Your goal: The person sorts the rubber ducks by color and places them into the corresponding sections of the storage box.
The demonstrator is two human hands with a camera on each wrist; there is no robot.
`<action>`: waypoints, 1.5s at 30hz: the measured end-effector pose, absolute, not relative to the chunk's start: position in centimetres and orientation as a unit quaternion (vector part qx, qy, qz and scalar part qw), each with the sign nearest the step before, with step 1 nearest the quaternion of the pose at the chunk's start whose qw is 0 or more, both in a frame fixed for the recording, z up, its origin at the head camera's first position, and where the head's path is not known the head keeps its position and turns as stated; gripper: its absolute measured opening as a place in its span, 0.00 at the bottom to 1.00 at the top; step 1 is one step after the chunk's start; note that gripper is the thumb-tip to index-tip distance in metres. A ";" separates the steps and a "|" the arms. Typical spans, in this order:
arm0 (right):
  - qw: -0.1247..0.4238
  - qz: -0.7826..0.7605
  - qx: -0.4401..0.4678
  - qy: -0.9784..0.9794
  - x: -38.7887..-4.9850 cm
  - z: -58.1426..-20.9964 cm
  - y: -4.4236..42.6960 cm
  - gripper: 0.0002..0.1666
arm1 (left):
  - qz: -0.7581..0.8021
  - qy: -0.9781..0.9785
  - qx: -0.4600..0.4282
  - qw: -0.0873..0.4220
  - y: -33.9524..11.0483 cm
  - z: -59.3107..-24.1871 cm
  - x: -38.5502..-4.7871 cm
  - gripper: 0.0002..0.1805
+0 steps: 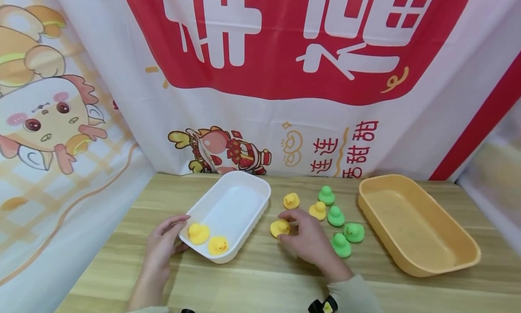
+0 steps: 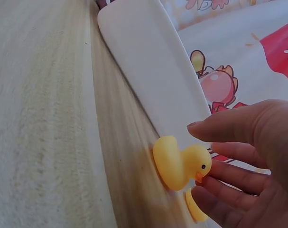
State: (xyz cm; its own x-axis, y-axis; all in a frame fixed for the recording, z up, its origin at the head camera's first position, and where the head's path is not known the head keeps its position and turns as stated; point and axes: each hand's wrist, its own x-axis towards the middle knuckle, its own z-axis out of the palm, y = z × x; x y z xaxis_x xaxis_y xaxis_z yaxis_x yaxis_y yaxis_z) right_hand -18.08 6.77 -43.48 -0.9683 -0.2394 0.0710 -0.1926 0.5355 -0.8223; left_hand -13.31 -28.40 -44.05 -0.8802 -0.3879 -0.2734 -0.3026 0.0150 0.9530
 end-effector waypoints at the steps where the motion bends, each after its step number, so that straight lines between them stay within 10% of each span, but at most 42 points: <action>1: 0.026 -0.461 -0.129 0.877 -18.0 -43.6 6.7 0.25 | -0.657 -0.712 0.244 0.031 -28.5 -44.1 -13.2 0.18; 45: -0.047 -0.561 -0.099 0.820 -16.9 -40.4 7.3 0.21 | -0.649 -0.719 0.246 0.021 -28.2 -43.8 -13.1 0.23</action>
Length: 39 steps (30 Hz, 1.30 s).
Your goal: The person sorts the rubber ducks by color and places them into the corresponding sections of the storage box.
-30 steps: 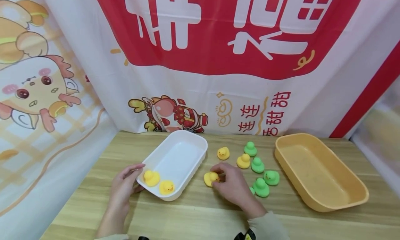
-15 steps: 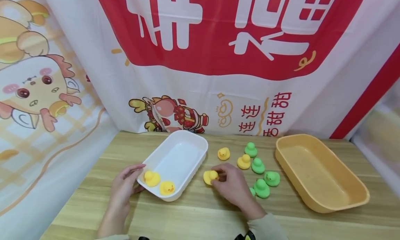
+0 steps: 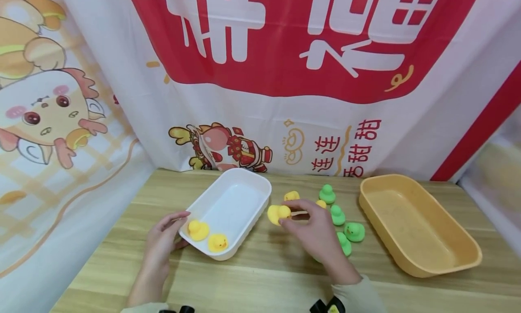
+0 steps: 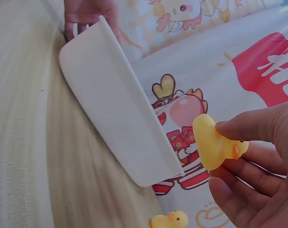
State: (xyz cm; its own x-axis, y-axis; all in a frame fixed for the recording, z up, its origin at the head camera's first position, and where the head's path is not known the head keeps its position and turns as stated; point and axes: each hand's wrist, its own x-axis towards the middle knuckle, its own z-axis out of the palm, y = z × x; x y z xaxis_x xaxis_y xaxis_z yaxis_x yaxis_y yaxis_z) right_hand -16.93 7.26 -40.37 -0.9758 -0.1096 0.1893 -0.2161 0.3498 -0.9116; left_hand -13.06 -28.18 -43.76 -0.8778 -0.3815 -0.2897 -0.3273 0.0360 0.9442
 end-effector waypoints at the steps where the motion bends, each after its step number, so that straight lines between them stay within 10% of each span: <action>1: 0.050 0.562 0.100 -0.820 -16.9 -40.2 7.3 0.21 | -0.649 -0.719 0.246 0.021 -28.2 -43.7 -13.0 0.23; 39: 0.024 0.580 0.164 -0.797 -17.5 -39.6 4.4 0.18 | -0.656 -0.713 0.245 0.029 -28.2 -43.9 -12.9 0.21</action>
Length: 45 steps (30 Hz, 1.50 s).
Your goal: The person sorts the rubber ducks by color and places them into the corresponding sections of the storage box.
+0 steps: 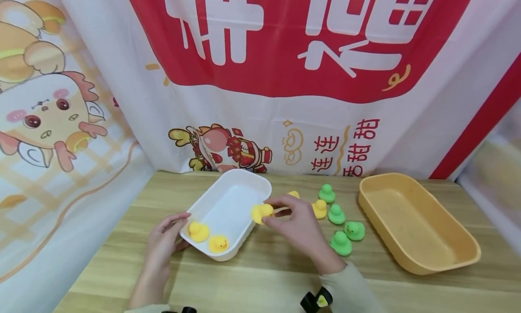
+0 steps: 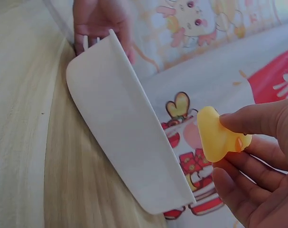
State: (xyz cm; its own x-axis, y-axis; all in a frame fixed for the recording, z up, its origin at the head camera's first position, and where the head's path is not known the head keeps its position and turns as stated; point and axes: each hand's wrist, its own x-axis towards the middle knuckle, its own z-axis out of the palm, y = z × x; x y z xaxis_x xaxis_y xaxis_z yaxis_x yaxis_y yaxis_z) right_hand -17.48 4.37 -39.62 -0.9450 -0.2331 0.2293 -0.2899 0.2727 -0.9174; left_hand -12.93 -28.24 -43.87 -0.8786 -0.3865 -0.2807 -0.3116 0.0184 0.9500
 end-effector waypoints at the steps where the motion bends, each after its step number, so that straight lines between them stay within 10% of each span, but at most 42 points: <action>1: 0.018 0.577 0.178 -0.797 -17.7 -39.4 3.9 0.18 | -0.656 -0.713 0.245 0.030 -28.3 -43.8 -13.0 0.21; 18: -0.142 0.525 0.228 -0.808 -22.1 -39.4 -4.2 0.16 | -0.659 -0.712 0.243 0.028 -28.5 -43.9 -12.9 0.21; 45: -0.182 0.420 0.181 -0.870 -24.1 -41.4 -9.1 0.15 | -0.672 -0.707 0.217 0.018 -28.8 -44.3 -13.2 0.30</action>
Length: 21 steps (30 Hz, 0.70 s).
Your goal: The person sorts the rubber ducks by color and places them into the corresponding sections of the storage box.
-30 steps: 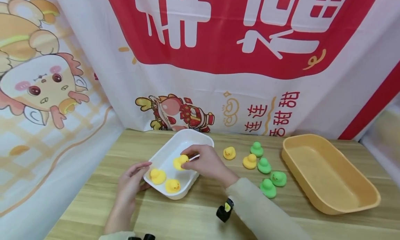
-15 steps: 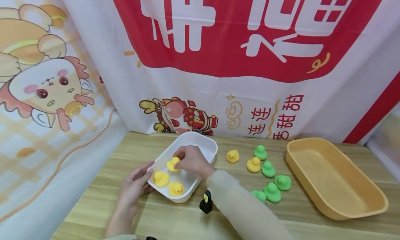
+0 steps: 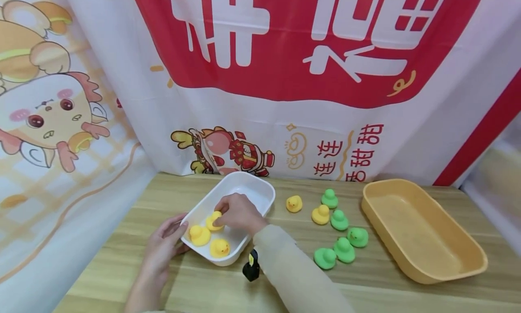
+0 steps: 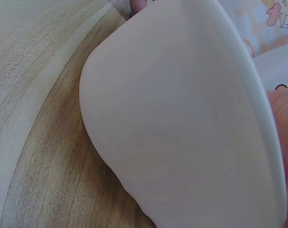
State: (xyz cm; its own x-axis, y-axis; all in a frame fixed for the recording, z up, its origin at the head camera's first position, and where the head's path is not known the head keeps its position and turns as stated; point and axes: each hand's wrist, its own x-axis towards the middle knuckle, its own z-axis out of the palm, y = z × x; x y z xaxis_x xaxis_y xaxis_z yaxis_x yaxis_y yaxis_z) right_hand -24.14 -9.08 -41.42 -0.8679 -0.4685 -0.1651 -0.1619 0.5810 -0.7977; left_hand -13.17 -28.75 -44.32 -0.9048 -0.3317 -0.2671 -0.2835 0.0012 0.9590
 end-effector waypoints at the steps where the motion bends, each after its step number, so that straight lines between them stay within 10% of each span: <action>1: 0.182 -0.419 -0.182 0.870 -24.1 -41.4 -9.2 0.14 | -0.670 -0.709 0.217 0.018 -28.8 -44.3 -13.1 0.29; 21: 0.179 -0.422 -0.180 0.870 -24.2 -41.2 -9.3 0.16 | -0.662 -0.716 0.221 0.012 -29.2 -44.3 -13.0 0.29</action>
